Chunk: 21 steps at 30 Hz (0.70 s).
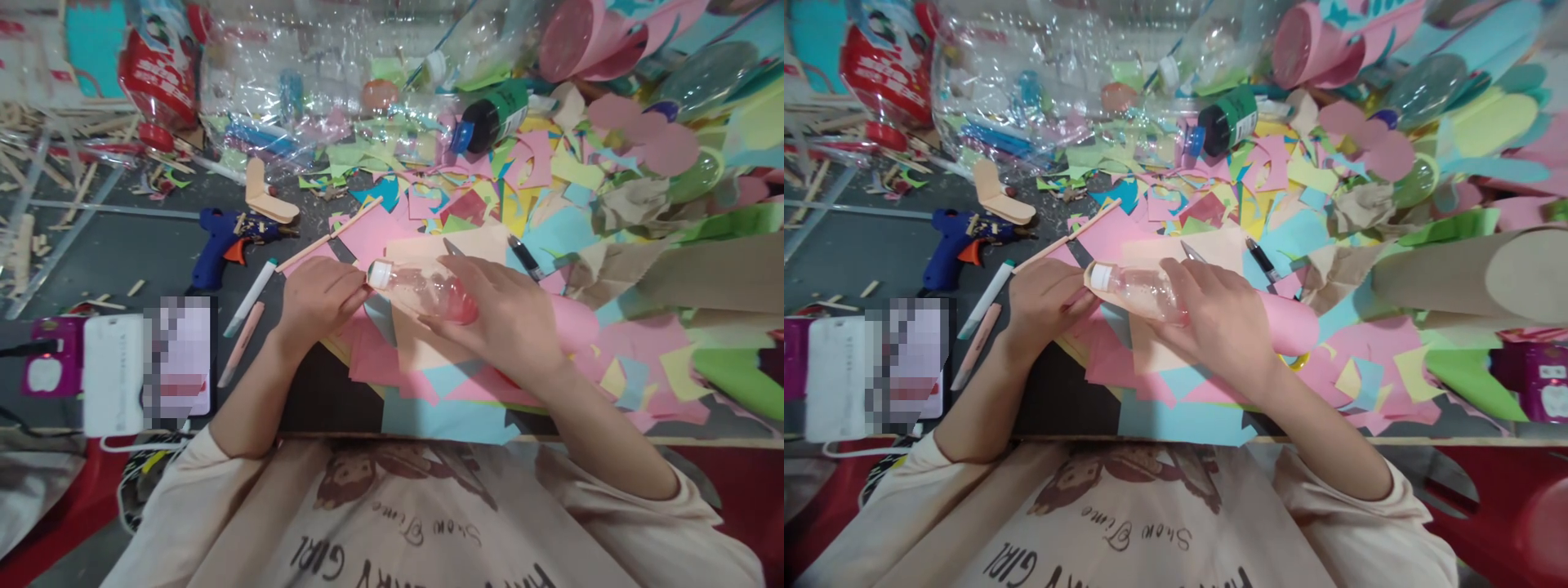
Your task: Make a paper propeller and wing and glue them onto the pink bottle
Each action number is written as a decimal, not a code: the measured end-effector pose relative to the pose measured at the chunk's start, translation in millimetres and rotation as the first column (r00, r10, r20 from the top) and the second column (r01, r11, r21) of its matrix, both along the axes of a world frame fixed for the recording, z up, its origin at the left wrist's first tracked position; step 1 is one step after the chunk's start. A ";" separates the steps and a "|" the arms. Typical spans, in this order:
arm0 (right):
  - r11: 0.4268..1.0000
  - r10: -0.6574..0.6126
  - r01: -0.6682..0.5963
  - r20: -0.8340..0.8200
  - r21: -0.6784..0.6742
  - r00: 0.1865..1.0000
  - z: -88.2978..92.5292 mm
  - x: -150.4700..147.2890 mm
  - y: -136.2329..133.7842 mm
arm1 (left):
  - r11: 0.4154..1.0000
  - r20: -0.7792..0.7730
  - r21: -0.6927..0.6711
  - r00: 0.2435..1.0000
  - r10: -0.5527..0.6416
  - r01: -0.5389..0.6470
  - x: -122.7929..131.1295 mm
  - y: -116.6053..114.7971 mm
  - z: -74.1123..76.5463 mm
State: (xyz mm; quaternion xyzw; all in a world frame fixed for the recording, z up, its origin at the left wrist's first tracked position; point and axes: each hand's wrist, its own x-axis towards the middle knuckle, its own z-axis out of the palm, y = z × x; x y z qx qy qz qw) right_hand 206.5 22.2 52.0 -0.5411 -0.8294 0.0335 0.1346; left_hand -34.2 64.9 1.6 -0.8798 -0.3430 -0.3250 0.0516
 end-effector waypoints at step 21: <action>0.999 -0.016 0.014 0.033 0.037 0.999 -1.7 -2.1 -0.5 | 0.987 0.165 -0.146 0.982 0.087 -0.062 9.0 -5.0 -8.9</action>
